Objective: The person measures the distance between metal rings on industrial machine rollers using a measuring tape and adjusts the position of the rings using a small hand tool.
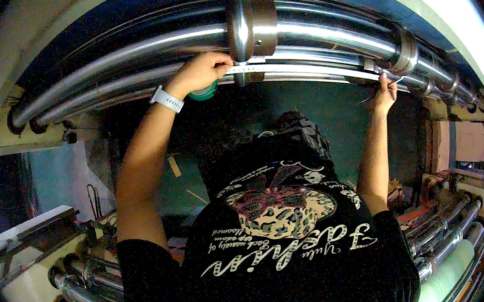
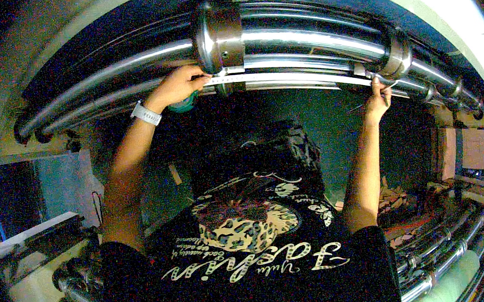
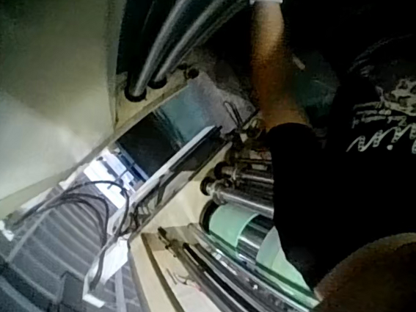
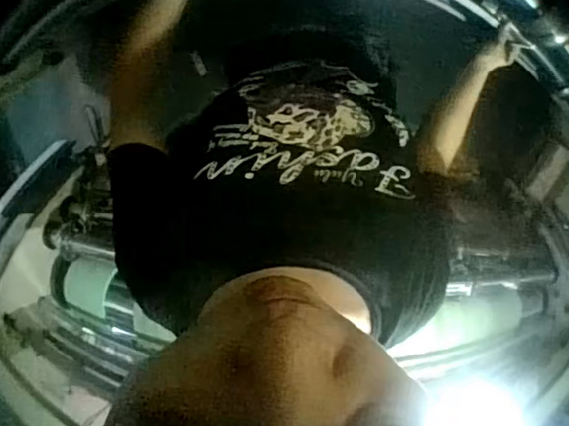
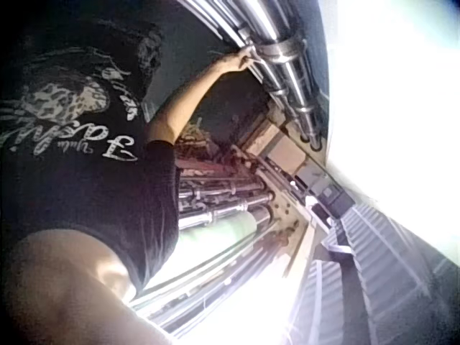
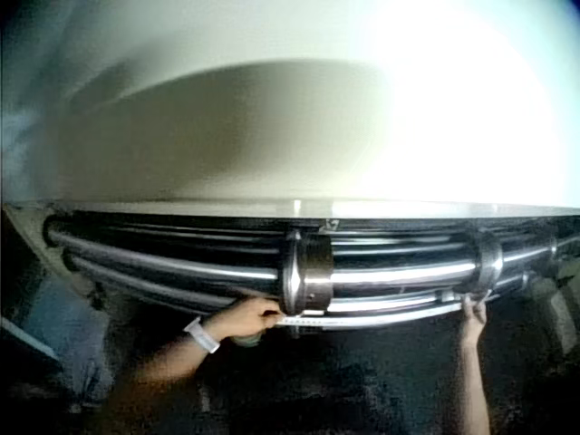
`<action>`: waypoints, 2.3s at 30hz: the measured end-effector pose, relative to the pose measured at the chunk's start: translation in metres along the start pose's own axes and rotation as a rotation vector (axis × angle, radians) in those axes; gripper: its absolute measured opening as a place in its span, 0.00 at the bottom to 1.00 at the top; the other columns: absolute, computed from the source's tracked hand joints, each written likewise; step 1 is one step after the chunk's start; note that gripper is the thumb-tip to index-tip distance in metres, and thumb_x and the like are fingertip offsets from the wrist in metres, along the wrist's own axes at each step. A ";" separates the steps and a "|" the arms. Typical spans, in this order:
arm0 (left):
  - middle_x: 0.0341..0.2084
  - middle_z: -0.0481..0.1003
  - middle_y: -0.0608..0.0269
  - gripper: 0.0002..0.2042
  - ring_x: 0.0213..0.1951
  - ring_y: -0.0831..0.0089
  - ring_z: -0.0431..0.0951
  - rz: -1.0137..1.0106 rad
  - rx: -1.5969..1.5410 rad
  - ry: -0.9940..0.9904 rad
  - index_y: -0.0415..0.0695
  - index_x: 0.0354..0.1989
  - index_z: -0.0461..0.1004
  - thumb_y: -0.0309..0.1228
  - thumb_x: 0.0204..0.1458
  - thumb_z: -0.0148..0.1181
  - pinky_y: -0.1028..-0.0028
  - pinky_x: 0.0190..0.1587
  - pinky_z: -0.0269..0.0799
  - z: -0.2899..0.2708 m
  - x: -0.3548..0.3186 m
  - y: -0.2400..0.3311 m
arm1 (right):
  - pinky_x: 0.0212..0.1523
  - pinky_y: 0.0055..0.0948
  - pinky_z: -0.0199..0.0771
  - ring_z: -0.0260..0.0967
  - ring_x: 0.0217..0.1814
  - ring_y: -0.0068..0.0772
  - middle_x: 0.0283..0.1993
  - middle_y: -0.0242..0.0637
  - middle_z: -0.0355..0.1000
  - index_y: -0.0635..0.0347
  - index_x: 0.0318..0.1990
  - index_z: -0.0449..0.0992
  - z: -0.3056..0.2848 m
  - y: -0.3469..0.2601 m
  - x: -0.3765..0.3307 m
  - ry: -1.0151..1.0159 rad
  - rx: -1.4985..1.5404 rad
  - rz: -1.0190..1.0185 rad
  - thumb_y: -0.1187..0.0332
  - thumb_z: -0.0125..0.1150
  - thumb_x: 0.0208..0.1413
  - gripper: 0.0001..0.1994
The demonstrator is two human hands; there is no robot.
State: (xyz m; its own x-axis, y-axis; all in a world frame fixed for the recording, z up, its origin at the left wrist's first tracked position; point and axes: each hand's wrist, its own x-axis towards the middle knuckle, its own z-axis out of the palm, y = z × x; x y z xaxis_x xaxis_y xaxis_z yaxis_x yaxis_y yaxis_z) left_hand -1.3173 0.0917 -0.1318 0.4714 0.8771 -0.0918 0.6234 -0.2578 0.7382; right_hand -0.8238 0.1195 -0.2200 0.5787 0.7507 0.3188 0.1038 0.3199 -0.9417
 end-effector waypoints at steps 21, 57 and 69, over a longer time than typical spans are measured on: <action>0.25 0.75 0.58 0.11 0.29 0.71 0.73 -0.132 -0.010 -0.063 0.39 0.37 0.74 0.34 0.52 0.53 0.72 0.35 0.68 -0.004 0.003 0.008 | 0.24 0.21 0.59 0.59 0.24 0.20 0.25 0.27 0.64 0.55 0.27 0.66 0.007 -0.012 -0.004 -0.039 0.088 0.061 0.63 0.59 0.52 0.10; 0.41 0.72 0.48 0.15 0.41 0.53 0.73 -0.753 0.396 -0.169 0.44 0.44 0.72 0.34 0.48 0.50 0.59 0.44 0.70 0.118 -0.364 -0.169 | 0.33 0.40 0.71 0.71 0.36 0.44 0.37 0.41 0.73 0.47 0.39 0.75 0.167 -0.081 -0.130 -1.382 -1.075 -0.472 0.66 0.53 0.47 0.10; 0.40 0.73 0.49 0.14 0.40 0.54 0.73 -0.842 0.259 -0.303 0.44 0.44 0.72 0.33 0.50 0.49 0.58 0.41 0.69 0.063 -0.372 -0.169 | 0.33 0.35 0.72 0.70 0.40 0.39 0.40 0.36 0.69 0.49 0.39 0.75 0.182 -0.120 -0.129 -1.327 -1.158 -0.727 0.71 0.53 0.44 0.12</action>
State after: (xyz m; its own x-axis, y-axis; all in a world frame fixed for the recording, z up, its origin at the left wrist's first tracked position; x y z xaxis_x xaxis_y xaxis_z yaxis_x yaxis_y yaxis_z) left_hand -1.5586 -0.2162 -0.2649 -0.0794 0.6825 -0.7266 0.9365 0.3008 0.1802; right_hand -1.0581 0.0893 -0.1290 -0.6664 0.7448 -0.0345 0.7456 0.6659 -0.0269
